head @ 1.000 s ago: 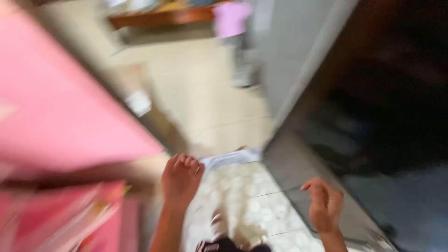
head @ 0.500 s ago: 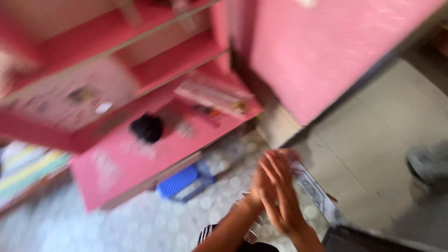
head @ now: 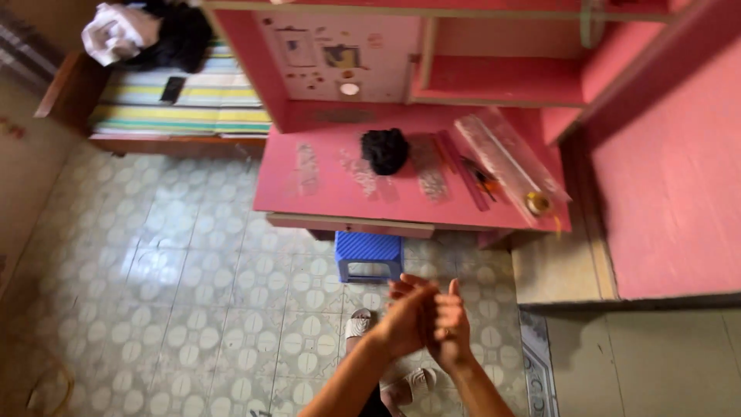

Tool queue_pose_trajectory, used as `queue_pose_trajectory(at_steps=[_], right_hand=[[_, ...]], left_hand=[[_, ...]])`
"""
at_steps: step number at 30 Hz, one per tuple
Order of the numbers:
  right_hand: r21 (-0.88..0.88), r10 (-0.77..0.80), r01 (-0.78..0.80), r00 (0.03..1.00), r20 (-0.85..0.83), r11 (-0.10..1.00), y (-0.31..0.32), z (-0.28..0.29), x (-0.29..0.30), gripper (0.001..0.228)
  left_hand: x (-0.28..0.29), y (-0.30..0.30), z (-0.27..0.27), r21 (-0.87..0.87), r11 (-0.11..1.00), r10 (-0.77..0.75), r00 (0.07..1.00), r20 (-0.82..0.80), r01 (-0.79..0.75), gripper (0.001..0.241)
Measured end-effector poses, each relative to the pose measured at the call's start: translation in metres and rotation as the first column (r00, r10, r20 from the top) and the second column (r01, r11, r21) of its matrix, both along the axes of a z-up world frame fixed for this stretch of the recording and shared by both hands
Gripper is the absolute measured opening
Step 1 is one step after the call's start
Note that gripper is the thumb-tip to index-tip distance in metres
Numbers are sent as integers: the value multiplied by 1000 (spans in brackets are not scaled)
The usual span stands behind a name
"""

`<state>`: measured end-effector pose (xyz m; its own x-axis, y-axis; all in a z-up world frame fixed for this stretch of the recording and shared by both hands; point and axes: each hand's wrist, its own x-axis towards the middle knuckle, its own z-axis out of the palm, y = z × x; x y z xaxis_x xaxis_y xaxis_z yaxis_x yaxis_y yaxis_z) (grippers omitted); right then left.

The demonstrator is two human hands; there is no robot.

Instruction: Applying decorative film strips to a glass door and smoothing them out.

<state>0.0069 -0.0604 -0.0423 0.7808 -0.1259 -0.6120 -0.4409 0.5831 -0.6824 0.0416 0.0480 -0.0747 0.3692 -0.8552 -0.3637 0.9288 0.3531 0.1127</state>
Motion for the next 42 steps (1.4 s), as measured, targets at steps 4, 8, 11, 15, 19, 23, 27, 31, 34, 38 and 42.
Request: queue_pose_trajectory(at_steps=[4,8,11,15,19,23,27,31,34,38,42], right_hand=[[213,39,-86,976,215,973,25,-15,19,85],[136,227,-322,856,464,937,29,-18,28,76],[-526,556,-438,827,83,729,40,19,52,66],[-461,376,-276,916,138,843,35,-27,82,46],[-613,295,-315,946,-137,724,38,-43,118,40],[-686,345,-386,916,-205,617,41,-77,148,45],[-824,422,-341,896,-140,451,44,-94,218,57],[-982,526,-155,847,-74,112,19,-153,319,78],[-965,487,-215,833,-261,-149,-2,-199,390,99],[-781,419,-504,660,-624,-370,3,-214,451,104],[-856,471,-361,721,-508,-370,-29,-270,466,79]], left_hand=[[42,35,-48,450,855,218,966,137,-257,39],[68,100,-66,688,631,164,929,332,-357,64],[75,142,-97,661,657,219,930,294,-363,53],[114,193,-101,764,588,91,960,264,-266,52],[159,230,-166,799,480,63,922,381,-363,44],[189,246,-159,845,431,-93,916,391,-317,43],[220,247,-145,851,435,-155,907,393,-295,44],[232,239,-150,855,400,-215,874,436,-329,42],[229,233,-146,855,386,-244,856,457,-346,40],[212,227,-126,870,358,-223,874,431,-338,34],[168,235,-173,878,355,-199,892,406,-320,33]])
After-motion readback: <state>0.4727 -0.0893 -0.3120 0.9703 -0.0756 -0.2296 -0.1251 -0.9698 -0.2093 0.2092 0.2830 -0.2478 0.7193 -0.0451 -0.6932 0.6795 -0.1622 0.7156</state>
